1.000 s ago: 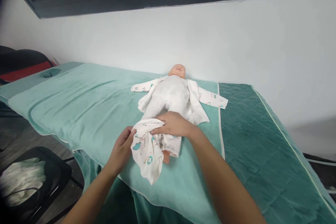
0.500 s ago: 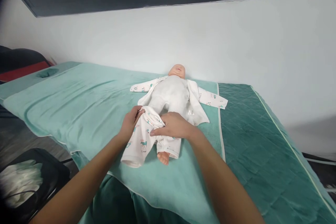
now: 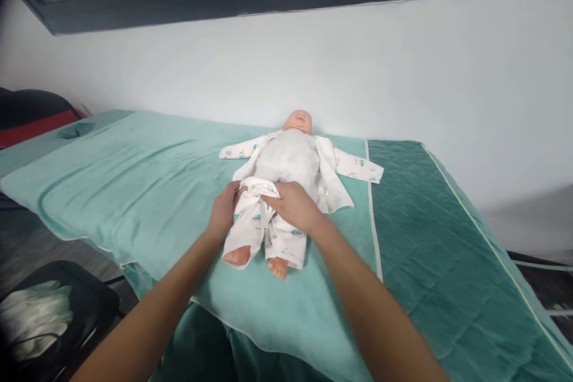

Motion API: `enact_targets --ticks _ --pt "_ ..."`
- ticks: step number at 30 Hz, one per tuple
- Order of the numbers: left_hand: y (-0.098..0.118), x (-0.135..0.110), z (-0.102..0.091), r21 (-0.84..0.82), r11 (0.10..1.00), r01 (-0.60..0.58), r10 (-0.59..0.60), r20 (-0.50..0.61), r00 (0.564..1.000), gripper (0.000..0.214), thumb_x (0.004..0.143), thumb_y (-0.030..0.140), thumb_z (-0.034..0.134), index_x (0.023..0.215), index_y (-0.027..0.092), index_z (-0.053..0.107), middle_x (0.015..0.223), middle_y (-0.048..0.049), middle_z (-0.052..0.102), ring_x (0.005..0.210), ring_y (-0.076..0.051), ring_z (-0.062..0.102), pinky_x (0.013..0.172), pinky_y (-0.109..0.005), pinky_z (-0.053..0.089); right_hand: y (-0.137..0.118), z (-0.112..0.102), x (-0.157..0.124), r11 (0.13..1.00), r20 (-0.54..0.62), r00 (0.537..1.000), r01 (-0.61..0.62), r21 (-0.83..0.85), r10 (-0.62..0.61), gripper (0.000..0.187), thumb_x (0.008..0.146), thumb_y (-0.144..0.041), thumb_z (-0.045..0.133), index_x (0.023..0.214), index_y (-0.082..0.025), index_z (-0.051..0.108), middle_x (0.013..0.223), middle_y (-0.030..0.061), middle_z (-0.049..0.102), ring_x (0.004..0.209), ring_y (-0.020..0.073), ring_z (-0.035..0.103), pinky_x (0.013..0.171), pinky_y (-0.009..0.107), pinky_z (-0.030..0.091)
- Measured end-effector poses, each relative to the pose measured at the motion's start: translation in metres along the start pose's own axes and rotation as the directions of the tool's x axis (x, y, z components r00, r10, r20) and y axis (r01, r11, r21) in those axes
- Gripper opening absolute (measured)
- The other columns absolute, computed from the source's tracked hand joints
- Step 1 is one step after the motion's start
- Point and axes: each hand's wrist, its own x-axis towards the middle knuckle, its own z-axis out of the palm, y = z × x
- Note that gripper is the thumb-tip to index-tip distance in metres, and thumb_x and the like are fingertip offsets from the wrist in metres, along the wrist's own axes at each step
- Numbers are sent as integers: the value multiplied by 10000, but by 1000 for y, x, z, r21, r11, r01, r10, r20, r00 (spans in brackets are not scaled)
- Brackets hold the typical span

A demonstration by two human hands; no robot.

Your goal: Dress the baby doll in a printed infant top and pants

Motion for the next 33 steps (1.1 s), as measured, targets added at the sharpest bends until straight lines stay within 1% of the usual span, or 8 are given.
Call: enact_targets --ticks 4,6,9,12,18,22,30,33 --pt "1 -1 0 53 999 6 -7 22 1000 351 971 421 363 1161 200 558 1004 -106 718 888 -251 680 748 -333 484 -4 2 -4 999 -8 1000 -6 -46 6 310 907 -421 533 731 -185 628 747 7 671 698 155 589 606 252 348" --pt "1 -2 -1 88 996 9 -11 26 1000 339 959 405 389 1166 194 555 1009 -113 718 894 -261 683 741 -336 484 -7 -1 -6 999 65 998 8 -46 -5 284 877 -469 588 804 -204 663 822 2 698 760 169 613 636 254 368" --pt "0 -4 -1 137 991 15 -18 22 1000 323 929 389 458 1175 200 548 1014 -106 722 892 -261 689 723 -323 477 -13 -9 -10 998 220 975 50 -29 -43 331 731 -508 753 931 -254 679 945 -31 720 859 189 634 682 255 393" --pt "-2 -4 1 158 988 0 -1 10 1000 301 923 363 471 1160 197 556 990 -99 726 874 -255 692 702 -311 466 -16 -12 -11 992 293 955 80 -96 -48 324 687 -457 788 909 -253 668 928 -39 724 835 191 634 659 257 379" --pt "-3 -1 4 121 993 -13 17 -34 999 284 961 367 413 1122 200 578 978 -89 725 868 -229 688 719 -296 469 -15 -9 -10 977 247 968 91 -193 -42 69 740 -271 648 723 -212 617 768 -21 688 699 154 586 593 251 317" --pt "-1 -3 3 73 997 26 -24 -32 999 317 971 407 394 1119 200 585 1002 -106 720 880 -245 683 740 -320 475 -13 -7 -9 977 192 981 54 -204 -14 66 730 -251 599 684 -204 596 715 -15 657 651 140 553 569 247 298" --pt "2 0 0 16 1000 -2 2 2 1000 343 985 441 350 1082 200 573 992 -88 707 899 -227 660 770 -325 464 -15 -7 -10 980 199 980 26 -199 14 69 714 -255 593 670 -201 586 699 -12 648 656 146 563 563 245 291" --pt "10 -10 -7 -66 998 13 -15 -28 999 320 976 448 375 1073 210 565 991 -60 684 882 -198 634 788 -317 461 -15 -7 -11 981 203 979 41 -189 -2 50 715 -241 588 682 -204 592 710 -12 652 667 149 566 574 243 298"
